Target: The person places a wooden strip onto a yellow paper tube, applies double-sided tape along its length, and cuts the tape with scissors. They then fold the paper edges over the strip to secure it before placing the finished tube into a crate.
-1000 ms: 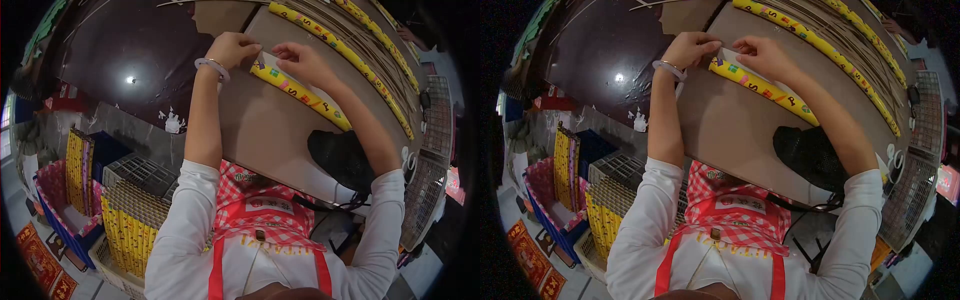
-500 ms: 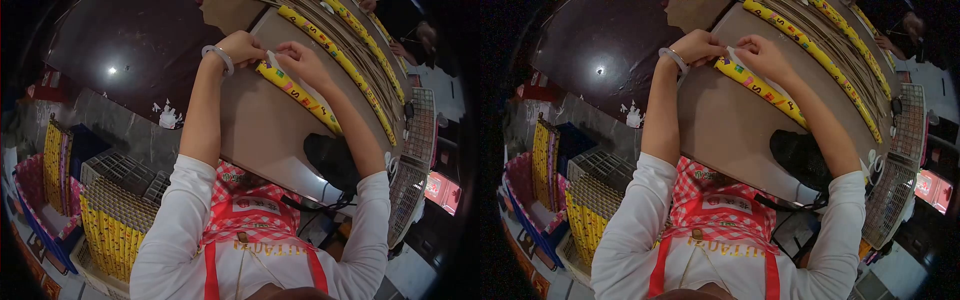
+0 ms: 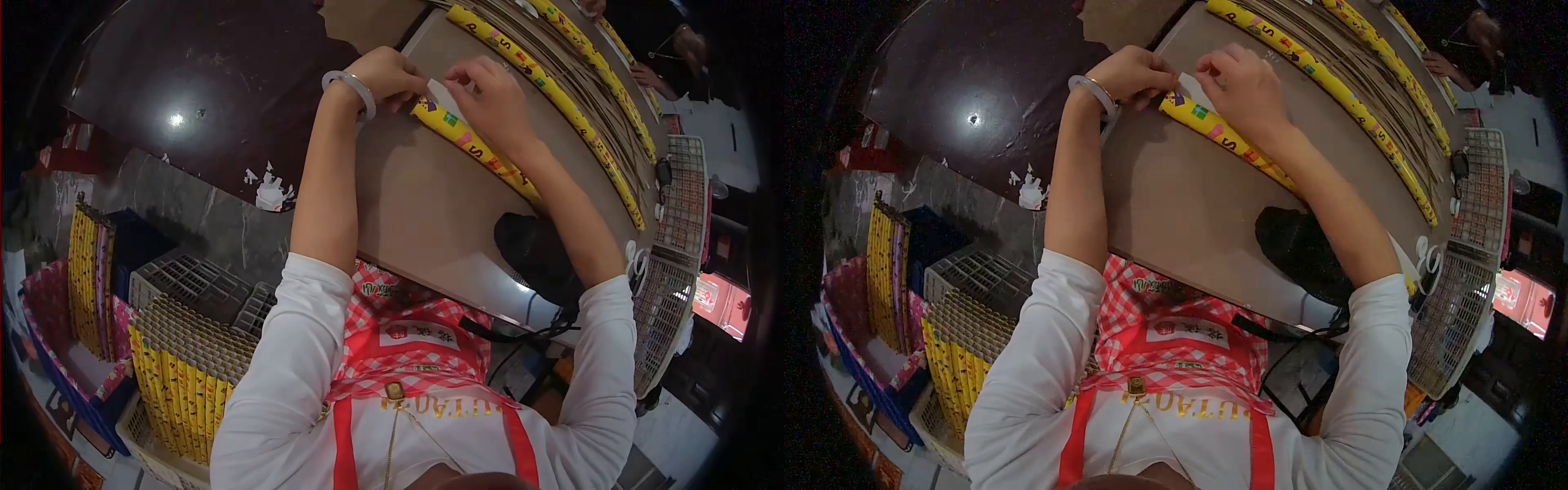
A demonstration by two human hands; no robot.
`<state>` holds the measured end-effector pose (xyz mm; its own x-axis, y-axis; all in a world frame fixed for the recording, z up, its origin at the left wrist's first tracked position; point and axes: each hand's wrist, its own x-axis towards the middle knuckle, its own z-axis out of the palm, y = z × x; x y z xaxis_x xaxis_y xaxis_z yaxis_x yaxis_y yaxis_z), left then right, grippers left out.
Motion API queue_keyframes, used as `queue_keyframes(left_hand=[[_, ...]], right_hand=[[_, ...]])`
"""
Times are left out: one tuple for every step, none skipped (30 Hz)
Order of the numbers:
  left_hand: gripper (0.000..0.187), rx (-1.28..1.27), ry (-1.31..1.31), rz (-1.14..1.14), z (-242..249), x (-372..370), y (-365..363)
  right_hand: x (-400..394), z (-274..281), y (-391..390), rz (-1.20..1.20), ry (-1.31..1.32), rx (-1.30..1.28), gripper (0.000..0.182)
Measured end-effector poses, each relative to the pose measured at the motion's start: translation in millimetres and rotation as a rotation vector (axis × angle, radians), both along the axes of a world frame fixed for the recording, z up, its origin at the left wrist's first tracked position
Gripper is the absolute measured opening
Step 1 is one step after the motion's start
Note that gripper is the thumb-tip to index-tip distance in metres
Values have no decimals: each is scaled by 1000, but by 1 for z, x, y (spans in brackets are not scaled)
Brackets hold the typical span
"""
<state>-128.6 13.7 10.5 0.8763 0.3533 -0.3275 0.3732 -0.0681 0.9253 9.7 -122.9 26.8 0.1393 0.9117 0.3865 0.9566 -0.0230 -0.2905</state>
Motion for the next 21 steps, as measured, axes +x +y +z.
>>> queue_keyframes(left_hand=[[21, -1, 3, 0, 0, -1, 0], [21, 4, 4, -1, 0, -1, 0], [21, 9, 5, -2, 0, -1, 0], [21, 8, 6, -3, 0, -1, 0], [22, -2, -4, -13, -1, -2, 2], [22, -13, -13, -21, -1, -3, 3], [22, -13, -13, -19, -2, -2, 3], [22, -15, -9, -12, -2, -2, 2], [23, -17, -7, -4, -1, -1, 1], [23, -18, -8, -2, -1, -2, 2], [23, -9, -15, -17, 1, -2, 2], [23, 0, -21, -32, 2, -3, 2], [23, 0, -22, -30, 2, -3, 2], [23, -12, -14, -31, 2, -3, 2], [23, -23, -6, -32, 2, -3, 2], [23, -24, -8, -29, 2, -3, 3], [23, -4, -9, -30, 2, -3, 3], [23, 14, -11, -30, 2, -3, 2], [23, 11, -13, -26, 2, -3, 2], [23, 12, -10, -32, 3, -3, 1], [23, 15, -6, -39, 4, -3, 1]], right_hand=[[-3, 3, 1, 0, 3, -1, 12], [-5, 7, 2, 13, -11, -42, 10], [-7, 8, 2, 26, -25, -83, 8], [-7, 7, 3, 25, -24, -84, 8], [-6, 5, 5, 17, 1, -101, 10], [-7, 4, 6, 10, 26, -118, 11], [-8, 3, 7, 12, 26, -119, 11], [-9, 2, 7, -2, 1, -120, 12], [-10, 2, 8, -15, -25, -120, 14], [-11, 2, 8, -14, -26, -121, 14], [-13, 2, 8, -32, -44, -122, 15], [-14, 2, 8, -51, -61, -122, 17], [-16, 3, 8, -49, -62, -122, 17], [-17, 4, 9, -70, -76, -134, 17], [-19, 5, 9, -90, -90, -146, 18], [-19, 7, 10, -87, -93, -147, 18], [-20, 7, 11, -107, -68, -158, 19], [-20, 8, 11, -126, -43, -171, 19], [-20, 7, 12, -122, -46, -174, 19], [-20, 6, 12, -139, -34, -187, 19], [-21, 6, 12, -155, -21, -199, 19]])
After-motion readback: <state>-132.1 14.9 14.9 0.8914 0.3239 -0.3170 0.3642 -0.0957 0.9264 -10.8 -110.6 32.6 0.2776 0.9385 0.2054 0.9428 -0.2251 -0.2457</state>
